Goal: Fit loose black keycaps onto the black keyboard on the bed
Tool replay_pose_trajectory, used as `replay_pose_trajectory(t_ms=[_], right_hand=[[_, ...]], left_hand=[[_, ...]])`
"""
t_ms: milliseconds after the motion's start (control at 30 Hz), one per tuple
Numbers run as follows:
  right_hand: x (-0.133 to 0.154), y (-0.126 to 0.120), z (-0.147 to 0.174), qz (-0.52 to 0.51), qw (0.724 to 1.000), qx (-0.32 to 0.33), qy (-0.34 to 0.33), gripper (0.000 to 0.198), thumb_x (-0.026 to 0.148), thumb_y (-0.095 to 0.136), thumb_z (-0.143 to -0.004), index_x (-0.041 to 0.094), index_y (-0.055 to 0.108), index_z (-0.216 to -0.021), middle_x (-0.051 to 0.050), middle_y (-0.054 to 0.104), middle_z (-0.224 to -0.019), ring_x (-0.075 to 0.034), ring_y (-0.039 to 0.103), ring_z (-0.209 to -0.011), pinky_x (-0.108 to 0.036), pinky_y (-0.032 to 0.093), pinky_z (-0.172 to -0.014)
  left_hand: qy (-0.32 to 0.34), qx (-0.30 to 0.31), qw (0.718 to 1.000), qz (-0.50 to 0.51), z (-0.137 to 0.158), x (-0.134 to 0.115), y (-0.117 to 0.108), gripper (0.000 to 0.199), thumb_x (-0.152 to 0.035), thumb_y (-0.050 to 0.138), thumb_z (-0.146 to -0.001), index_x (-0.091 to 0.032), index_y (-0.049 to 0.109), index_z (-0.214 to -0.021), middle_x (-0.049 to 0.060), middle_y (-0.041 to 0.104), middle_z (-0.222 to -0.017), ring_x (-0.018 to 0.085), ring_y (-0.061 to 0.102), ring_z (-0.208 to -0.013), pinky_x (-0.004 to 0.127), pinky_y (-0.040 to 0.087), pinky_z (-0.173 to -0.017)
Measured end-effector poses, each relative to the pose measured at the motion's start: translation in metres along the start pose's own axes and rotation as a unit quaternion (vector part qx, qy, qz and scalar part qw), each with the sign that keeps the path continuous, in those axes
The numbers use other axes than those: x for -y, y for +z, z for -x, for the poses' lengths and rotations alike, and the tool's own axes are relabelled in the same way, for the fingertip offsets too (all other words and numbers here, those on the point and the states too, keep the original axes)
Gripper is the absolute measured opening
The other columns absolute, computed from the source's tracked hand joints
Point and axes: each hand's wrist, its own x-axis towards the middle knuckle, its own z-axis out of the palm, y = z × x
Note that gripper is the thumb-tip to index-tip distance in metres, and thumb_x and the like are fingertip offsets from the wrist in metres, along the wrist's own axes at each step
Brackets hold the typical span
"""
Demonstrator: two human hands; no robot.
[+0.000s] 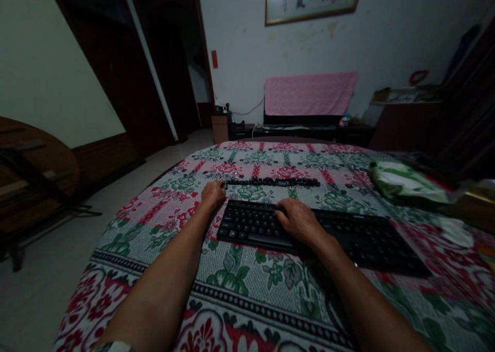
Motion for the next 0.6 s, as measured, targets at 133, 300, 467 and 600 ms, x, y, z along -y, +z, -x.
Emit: replay_pose_trajectory(t_ms=[133, 300, 467, 600], right_hand=[[-0.0014, 0.0017, 0.0005, 0.001, 1.0, -0.005, -0.004, 0.023, 0.029, 0.046, -0.083, 0.017, 0.061, -0.095, -0.009, 0.063, -0.098, -0.019, 0.057, -0.091, -0.027, 0.038, -0.078], [-0.0002, 0.0008, 0.0003, 0.001, 1.0, -0.003, -0.004, 0.024, 0.029, 0.045, -0.084, 0.017, 0.061, -0.096, -0.009, 0.063, -0.097, -0.019, 0.057, -0.091, -0.027, 0.038, -0.079], [-0.0003, 0.0018, -0.0003, 0.004, 1.0, -0.003, -0.003, 0.023, 0.029, 0.045, -0.084, 0.017, 0.061, -0.095, -0.009, 0.063, -0.097, -0.019, 0.057, -0.091, -0.027, 0.038, -0.079], [-0.0012, 0.0028, -0.0003, 0.002, 1.0, -0.006, -0.001, 0.024, 0.029, 0.045, -0.083, 0.017, 0.061, -0.096, -0.009, 0.063, -0.098, -0.019, 0.056, -0.092, -0.027, 0.038, -0.081]], left_hand=[[0.007, -0.008, 1.0, 0.013, -0.0002, 0.0034, 0.0014, 0.042, -0.027, 0.049, -0.079, -0.027, 0.058, -0.12, 0.005, 0.066, -0.109, 0.021, 0.059, -0.101, 0.025, 0.041, -0.084], [0.018, -0.013, 1.0, 0.013, -0.0017, 0.0052, 0.0025, 0.042, -0.028, 0.051, -0.077, -0.025, 0.06, -0.118, 0.007, 0.067, -0.107, 0.023, 0.06, -0.1, 0.027, 0.043, -0.083], [0.016, -0.006, 1.0, 0.018, -0.0038, 0.0025, 0.0007, 0.036, -0.029, 0.052, -0.077, -0.026, 0.064, -0.111, 0.006, 0.069, -0.102, 0.023, 0.061, -0.096, 0.028, 0.044, -0.081], [0.027, 0.004, 1.0, 0.002, -0.0047, 0.0007, -0.0006, 0.034, -0.029, 0.053, -0.078, -0.023, 0.065, -0.11, 0.007, 0.068, -0.102, 0.022, 0.06, -0.098, 0.026, 0.044, -0.081]])
